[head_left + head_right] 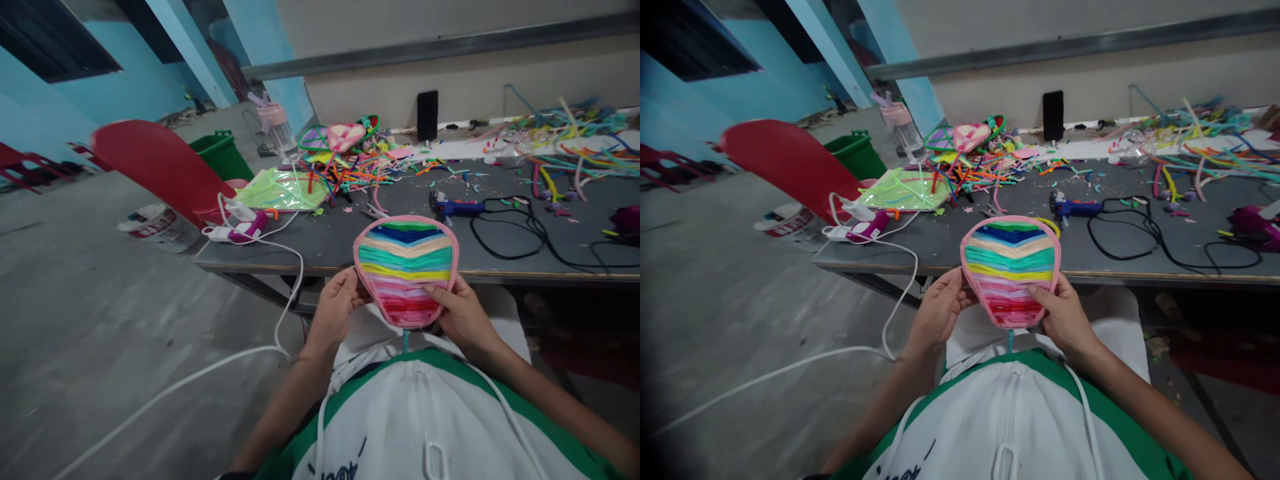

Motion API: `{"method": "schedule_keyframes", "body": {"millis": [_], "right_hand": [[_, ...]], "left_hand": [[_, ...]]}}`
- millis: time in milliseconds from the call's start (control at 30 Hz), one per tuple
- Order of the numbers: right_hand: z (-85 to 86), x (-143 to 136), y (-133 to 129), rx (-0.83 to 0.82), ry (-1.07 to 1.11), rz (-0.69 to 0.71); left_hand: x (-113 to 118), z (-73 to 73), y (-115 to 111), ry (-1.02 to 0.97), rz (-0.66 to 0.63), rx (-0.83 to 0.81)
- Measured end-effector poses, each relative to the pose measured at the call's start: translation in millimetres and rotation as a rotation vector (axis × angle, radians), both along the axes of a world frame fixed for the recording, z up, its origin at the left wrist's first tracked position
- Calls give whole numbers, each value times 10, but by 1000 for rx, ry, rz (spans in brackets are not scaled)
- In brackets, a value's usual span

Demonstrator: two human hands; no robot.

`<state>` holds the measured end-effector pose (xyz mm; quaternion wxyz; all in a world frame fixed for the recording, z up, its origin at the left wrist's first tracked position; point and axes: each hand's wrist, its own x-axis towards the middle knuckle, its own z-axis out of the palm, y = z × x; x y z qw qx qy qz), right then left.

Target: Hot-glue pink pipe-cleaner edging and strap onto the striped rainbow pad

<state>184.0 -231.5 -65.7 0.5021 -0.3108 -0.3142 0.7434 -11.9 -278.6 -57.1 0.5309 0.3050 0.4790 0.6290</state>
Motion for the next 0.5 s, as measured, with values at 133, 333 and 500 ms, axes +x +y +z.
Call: {"method": "schedule_keyframes", "body": {"millis": [133,333,500], "right_hand": [[-31,-4,16,-36,23,34],[-98,23,59,-31,36,68],[-124,20,70,-18,27,90]], "left_hand": [[-31,-12,36,-30,64,73],[-56,-17,42,-95,8,90],[-161,50,113,-38,124,138]]}}
